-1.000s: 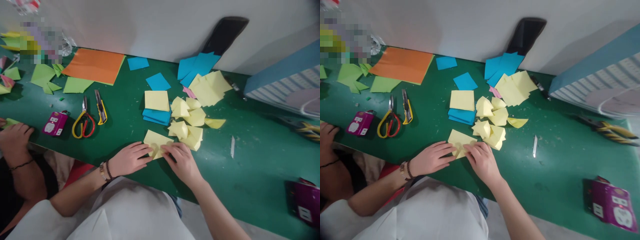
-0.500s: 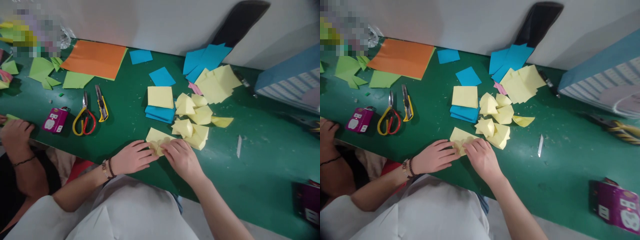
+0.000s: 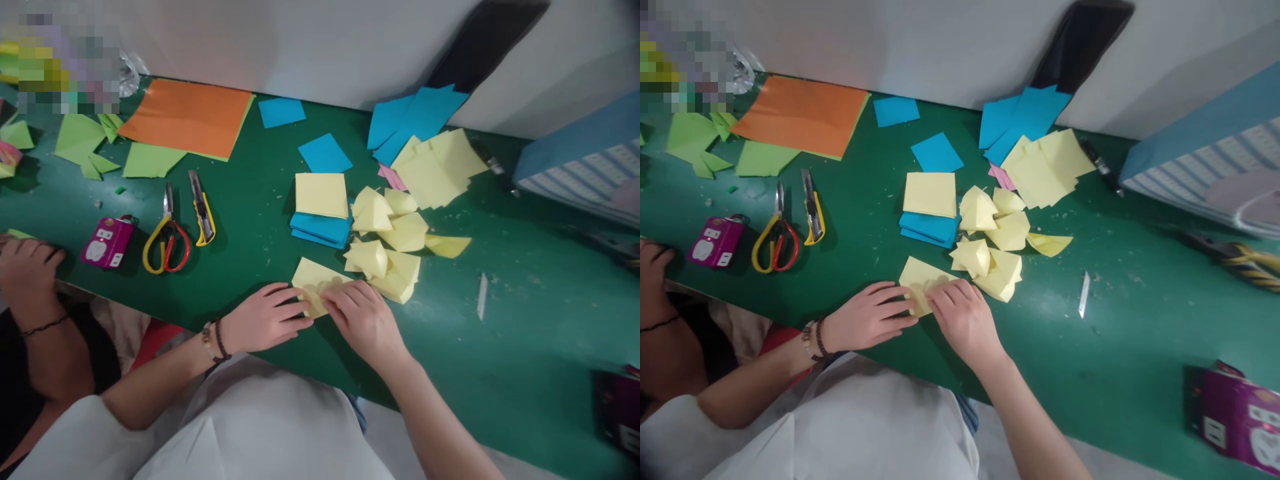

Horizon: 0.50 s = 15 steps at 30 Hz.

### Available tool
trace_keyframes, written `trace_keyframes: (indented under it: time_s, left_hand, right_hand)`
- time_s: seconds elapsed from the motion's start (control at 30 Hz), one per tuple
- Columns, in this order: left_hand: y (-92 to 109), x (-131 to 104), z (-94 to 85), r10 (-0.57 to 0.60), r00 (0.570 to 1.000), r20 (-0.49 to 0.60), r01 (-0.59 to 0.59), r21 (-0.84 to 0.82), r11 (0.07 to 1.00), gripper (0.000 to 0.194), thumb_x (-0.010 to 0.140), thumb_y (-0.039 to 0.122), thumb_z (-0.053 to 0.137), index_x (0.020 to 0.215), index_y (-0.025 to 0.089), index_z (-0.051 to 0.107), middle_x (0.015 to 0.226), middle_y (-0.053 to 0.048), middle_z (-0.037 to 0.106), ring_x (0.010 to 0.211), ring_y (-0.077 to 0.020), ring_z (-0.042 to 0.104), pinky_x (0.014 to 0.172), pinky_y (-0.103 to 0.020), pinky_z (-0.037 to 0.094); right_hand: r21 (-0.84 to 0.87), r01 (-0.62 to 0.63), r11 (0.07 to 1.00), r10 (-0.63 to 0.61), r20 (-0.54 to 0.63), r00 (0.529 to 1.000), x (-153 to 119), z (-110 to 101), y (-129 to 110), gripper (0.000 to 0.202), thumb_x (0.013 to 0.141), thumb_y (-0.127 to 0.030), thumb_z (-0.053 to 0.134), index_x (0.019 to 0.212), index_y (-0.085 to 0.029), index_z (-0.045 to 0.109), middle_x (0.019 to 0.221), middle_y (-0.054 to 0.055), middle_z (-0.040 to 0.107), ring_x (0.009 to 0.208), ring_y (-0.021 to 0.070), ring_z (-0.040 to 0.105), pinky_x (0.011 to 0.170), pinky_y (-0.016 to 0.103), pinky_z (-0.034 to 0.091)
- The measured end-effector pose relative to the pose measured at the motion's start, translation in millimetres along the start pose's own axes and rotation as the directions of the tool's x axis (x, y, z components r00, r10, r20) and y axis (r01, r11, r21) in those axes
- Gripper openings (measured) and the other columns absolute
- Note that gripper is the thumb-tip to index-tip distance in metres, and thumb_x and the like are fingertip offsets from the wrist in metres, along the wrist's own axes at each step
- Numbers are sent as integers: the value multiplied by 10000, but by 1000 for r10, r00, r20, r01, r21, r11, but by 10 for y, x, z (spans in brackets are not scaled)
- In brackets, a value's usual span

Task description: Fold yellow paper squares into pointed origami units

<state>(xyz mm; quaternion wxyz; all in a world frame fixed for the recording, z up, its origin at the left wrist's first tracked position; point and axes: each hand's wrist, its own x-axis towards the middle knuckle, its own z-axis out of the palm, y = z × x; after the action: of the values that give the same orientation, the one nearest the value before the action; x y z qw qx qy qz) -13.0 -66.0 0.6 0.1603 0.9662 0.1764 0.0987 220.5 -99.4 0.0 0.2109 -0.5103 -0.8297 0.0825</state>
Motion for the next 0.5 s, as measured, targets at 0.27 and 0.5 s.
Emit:
trace_keyframes:
  time_s: [0.27, 0.5]
  left_hand:
    - [0, 15, -14, -4, 999, 43, 3, 9, 1000, 351, 967, 354, 489, 1290, 235, 553, 1276, -19, 607, 1250, -234, 462, 1063, -418, 346]
    - [-16, 19, -14, 4, 998, 58, -5, 17, 1000, 352, 960, 378, 503, 1281, 247, 567, 1342, -24, 569, 1249, -227, 466, 1068, -403, 336]
  right_hand:
    - [41, -10, 999, 9, 6, 1000, -5, 18, 12, 125, 931, -184, 530, 908, -160, 650, 851, 53, 700, 847, 189, 581, 777, 315, 461]
    - [30, -6, 1000, 6, 2, 1000, -12, 24, 13, 137, 927, -185, 536, 912, -162, 669, 841, 54, 694, 841, 190, 571, 775, 314, 460]
